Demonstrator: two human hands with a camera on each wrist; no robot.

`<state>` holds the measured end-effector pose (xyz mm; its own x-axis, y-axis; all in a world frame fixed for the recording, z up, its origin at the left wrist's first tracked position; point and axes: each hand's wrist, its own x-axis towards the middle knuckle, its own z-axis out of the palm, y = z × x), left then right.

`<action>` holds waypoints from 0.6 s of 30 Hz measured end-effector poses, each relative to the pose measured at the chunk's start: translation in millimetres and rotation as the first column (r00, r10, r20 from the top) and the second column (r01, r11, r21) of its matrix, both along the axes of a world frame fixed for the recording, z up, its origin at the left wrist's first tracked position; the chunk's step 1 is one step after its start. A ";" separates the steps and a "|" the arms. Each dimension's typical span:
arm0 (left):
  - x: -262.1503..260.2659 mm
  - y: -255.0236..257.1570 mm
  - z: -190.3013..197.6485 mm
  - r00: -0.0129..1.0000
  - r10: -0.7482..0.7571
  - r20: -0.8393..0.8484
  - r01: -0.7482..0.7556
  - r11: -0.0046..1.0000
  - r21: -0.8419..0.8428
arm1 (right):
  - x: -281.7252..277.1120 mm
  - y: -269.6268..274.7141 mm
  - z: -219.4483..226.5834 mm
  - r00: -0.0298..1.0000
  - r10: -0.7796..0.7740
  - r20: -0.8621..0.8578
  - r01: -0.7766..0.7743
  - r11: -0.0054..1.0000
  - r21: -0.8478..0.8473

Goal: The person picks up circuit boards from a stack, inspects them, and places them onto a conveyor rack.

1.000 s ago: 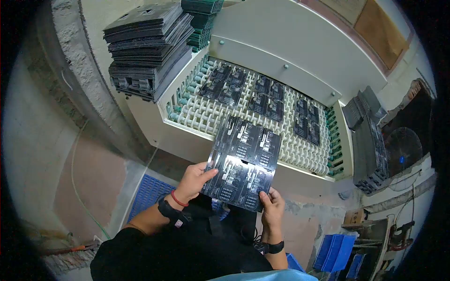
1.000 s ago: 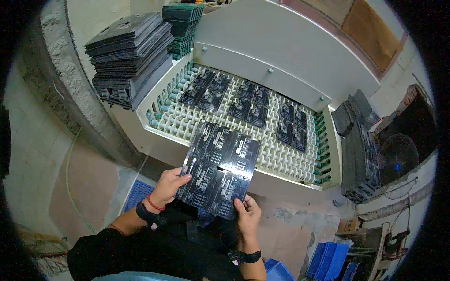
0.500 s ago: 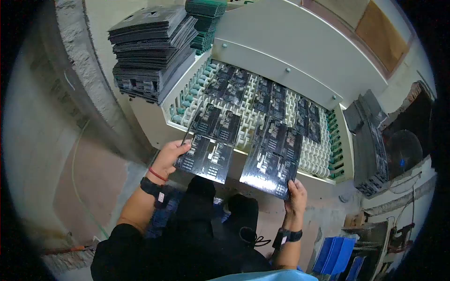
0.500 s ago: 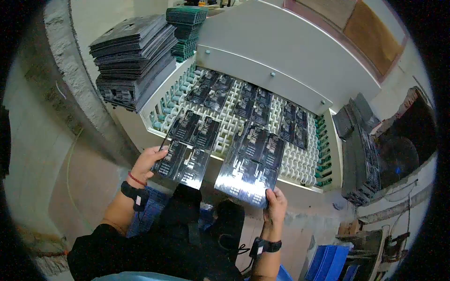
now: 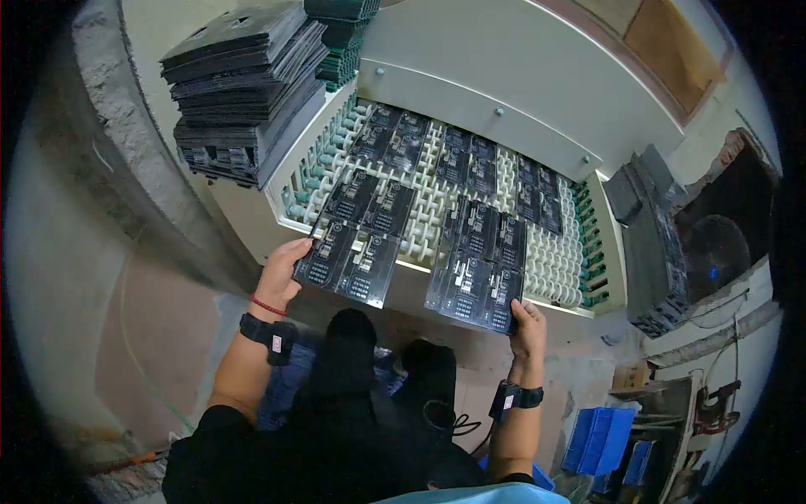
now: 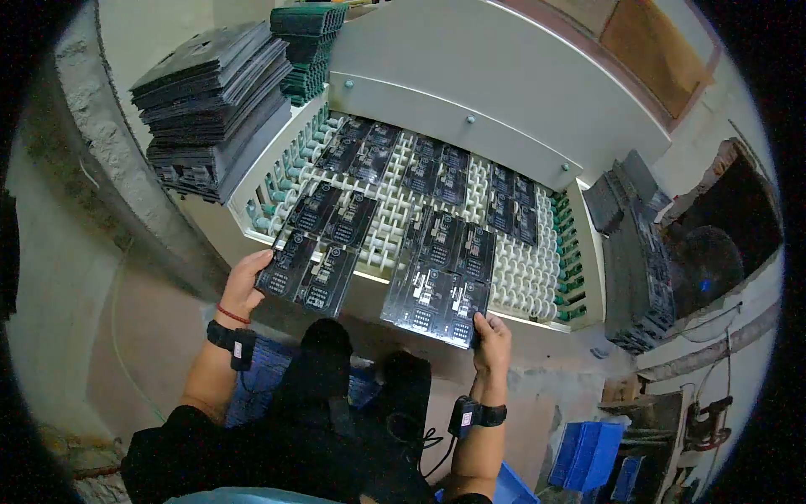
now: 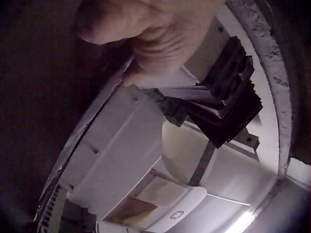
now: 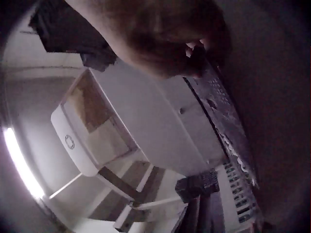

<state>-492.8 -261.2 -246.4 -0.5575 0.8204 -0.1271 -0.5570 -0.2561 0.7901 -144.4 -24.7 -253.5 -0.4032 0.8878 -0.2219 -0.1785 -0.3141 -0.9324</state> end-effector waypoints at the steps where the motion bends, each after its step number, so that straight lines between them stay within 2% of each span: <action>1: -0.9 -0.3 -1.1 1.000 0.001 -0.001 -0.001 1.000 0.014 | 0.1 1.2 -2.9 1.000 -0.003 0.006 0.003 1.000 0.000; 3: -3.0 2.5 -5.2 0.999 0.030 0.026 -0.030 1.000 0.007 | -1.6 3.8 -11.8 0.996 0.076 -0.043 -0.074 0.996 0.042; 4: -3.2 5.3 -6.0 0.997 0.063 0.048 -0.063 0.998 -0.001 | -6.5 3.9 -12.5 0.995 0.097 -0.005 -0.097 0.995 0.016; 8: 1.2 1.8 1.6 0.992 0.093 0.080 -0.095 0.995 0.018 | -17.7 5.4 -10.4 0.998 0.048 -0.044 -0.047 0.999 0.017; 10: 2.7 -9.5 7.5 0.984 0.148 -0.100 -0.161 0.978 -0.133 | -12.9 9.0 -7.9 0.998 0.016 -0.061 -0.015 1.000 0.015; 11: 3.7 -13.7 7.9 0.984 0.147 -0.100 -0.160 0.978 -0.133 | -2.4 13.1 -9.2 0.996 0.012 -0.093 -0.009 1.000 0.025; 12: 5.6 -17.4 7.9 0.872 0.293 -0.392 -0.390 0.900 -0.194 | 7.1 15.9 -9.9 0.992 0.006 -0.124 -0.002 0.999 0.033; 13: 8.5 -19.8 9.5 0.662 0.364 -0.655 -0.604 0.776 -0.180 | 14.5 16.1 -8.7 0.989 -0.028 -0.146 0.037 0.997 0.060; 14: 14.0 -21.1 12.6 0.667 0.359 -0.653 -0.599 0.779 -0.184 | 26.5 18.0 -7.3 0.990 -0.006 -0.140 0.013 0.999 0.053; 16: 36.1 -20.4 31.8 0.234 0.383 -0.894 -0.723 0.684 0.103 | 42.6 17.1 7.6 0.993 -0.064 -0.101 0.067 0.997 0.028; 17: 55.1 -17.6 45.4 0.061 0.295 -0.954 -0.649 0.738 0.186 | 72.4 35.5 -1.0 0.996 -0.031 -0.087 0.037 0.997 0.071; 18: 64.5 -9.6 49.8 0.064 0.297 -0.953 -0.645 0.741 0.188 | 86.7 47.6 -6.0 0.996 -0.046 -0.081 0.053 0.995 0.086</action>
<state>-428.3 -270.8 -196.6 -0.6618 0.3652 0.6547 0.7311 0.1208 0.6715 -57.7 23.0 -259.5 -0.3711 0.9219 -0.1115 -0.2658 -0.2205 -0.9385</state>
